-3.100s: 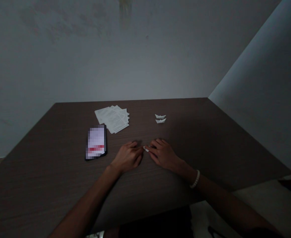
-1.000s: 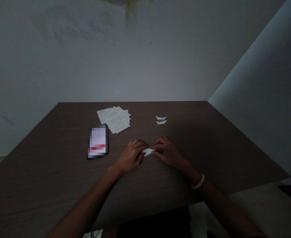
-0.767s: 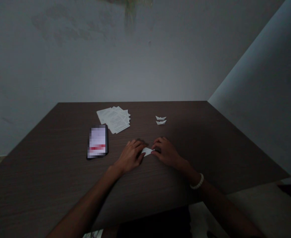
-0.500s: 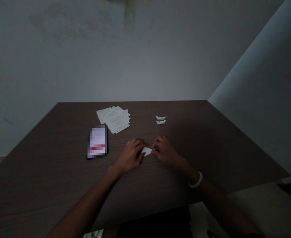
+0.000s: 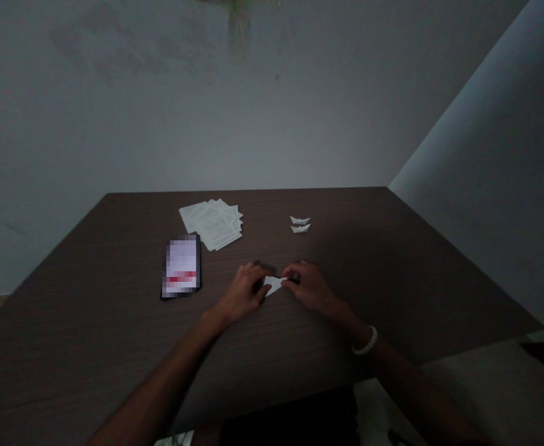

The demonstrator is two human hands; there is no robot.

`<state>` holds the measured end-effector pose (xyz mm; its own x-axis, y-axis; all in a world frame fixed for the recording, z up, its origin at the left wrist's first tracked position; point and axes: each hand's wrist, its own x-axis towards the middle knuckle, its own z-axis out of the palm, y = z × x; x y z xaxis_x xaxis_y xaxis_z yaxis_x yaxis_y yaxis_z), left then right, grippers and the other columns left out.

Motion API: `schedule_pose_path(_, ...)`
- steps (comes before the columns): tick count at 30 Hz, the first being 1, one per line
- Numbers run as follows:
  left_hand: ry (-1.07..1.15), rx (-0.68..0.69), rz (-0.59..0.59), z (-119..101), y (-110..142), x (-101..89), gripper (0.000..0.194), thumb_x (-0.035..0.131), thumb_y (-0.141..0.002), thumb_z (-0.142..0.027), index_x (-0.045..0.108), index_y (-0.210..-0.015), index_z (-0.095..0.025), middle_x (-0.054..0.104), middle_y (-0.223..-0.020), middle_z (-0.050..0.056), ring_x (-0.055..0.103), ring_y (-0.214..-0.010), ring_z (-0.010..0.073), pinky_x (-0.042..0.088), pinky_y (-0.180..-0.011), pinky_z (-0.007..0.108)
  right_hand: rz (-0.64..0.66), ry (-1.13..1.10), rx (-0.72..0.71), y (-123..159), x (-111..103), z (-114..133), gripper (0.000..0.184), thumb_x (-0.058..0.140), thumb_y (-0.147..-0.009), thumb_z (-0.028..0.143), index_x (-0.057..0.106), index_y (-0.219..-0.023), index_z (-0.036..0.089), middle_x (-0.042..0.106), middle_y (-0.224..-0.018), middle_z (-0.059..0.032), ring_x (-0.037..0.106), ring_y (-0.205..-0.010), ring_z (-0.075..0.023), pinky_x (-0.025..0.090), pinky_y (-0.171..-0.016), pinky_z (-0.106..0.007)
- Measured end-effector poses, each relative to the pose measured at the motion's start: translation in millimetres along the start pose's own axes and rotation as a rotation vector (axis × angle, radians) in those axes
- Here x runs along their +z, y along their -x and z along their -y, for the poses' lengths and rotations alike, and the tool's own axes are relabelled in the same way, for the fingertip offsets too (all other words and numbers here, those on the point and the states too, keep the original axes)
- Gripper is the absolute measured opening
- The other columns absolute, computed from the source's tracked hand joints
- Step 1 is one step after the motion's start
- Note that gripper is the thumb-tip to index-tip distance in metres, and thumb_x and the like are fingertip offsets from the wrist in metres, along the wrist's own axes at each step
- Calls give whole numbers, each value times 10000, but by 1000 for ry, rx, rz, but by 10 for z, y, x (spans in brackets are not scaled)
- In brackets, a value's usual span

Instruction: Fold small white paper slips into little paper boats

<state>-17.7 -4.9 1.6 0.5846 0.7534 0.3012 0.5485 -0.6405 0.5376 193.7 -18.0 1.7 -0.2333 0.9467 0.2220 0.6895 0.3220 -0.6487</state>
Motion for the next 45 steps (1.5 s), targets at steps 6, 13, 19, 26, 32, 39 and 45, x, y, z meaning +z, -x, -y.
schedule_pose_path(6,-106,32,6,-28,-4,13,218,572,-862,-227,615,-1069,-175,599,-1004,77,498,-963,243,414,-847,386,-71,-24,-38,19,61,-54,232,735,-759,128,674,-960,226,701,-821,2,611,-740,-152,470,-725,-282)
schedule_pose_path(13,-203,69,11,-98,13,-12,226,503,-907,-228,645,-1060,-143,556,-1042,113,473,-984,250,429,-871,403,18,262,-374,84,14,-113,175,570,-902,124,706,-971,210,725,-838,-35,599,-780,-177,465,-736,-292)
schedule_pose_path(19,-177,101,53,-130,8,-11,228,467,-923,-187,672,-1010,-136,559,-976,104,479,-959,234,445,-874,390,40,243,-382,107,-27,-121,168,553,-925,156,698,-1005,184,729,-850,-38,603,-779,-166,475,-736,-270)
schedule_pose_path(26,-166,113,67,-139,14,-7,231,459,-919,-161,689,-931,-140,566,-936,100,506,-918,217,463,-835,373,-19,242,-337,194,-24,-156,154,570,-923,199,703,-1000,211,735,-871,-30,604,-770,-162,473,-727,-270)
schedule_pose_path(32,-150,123,56,-112,30,2,203,563,-888,-293,686,-956,-146,578,-1009,109,531,-970,241,472,-878,409,-1,240,-326,227,-40,-179,185,543,-924,188,705,-1012,213,739,-881,-39,603,-782,-183,474,-735,-303)
schedule_pose_path(39,-111,110,39,-106,26,31,210,546,-905,-291,679,-990,-153,588,-1021,107,546,-982,233,494,-882,388,4,222,-293,262,-69,-191,179,557,-907,193,709,-995,226,735,-880,-40,585,-791,-196,466,-746,-326)
schedule_pose_path(45,-112,127,-6,-67,26,63,212,527,-920,-275,686,-950,-139,610,-1024,112,562,-962,222,502,-861,365,4,98,-247,201,-86,-131,133,624,-864,187,695,-971,220,729,-913,-26,577,-846,-191,474,-778,-319)
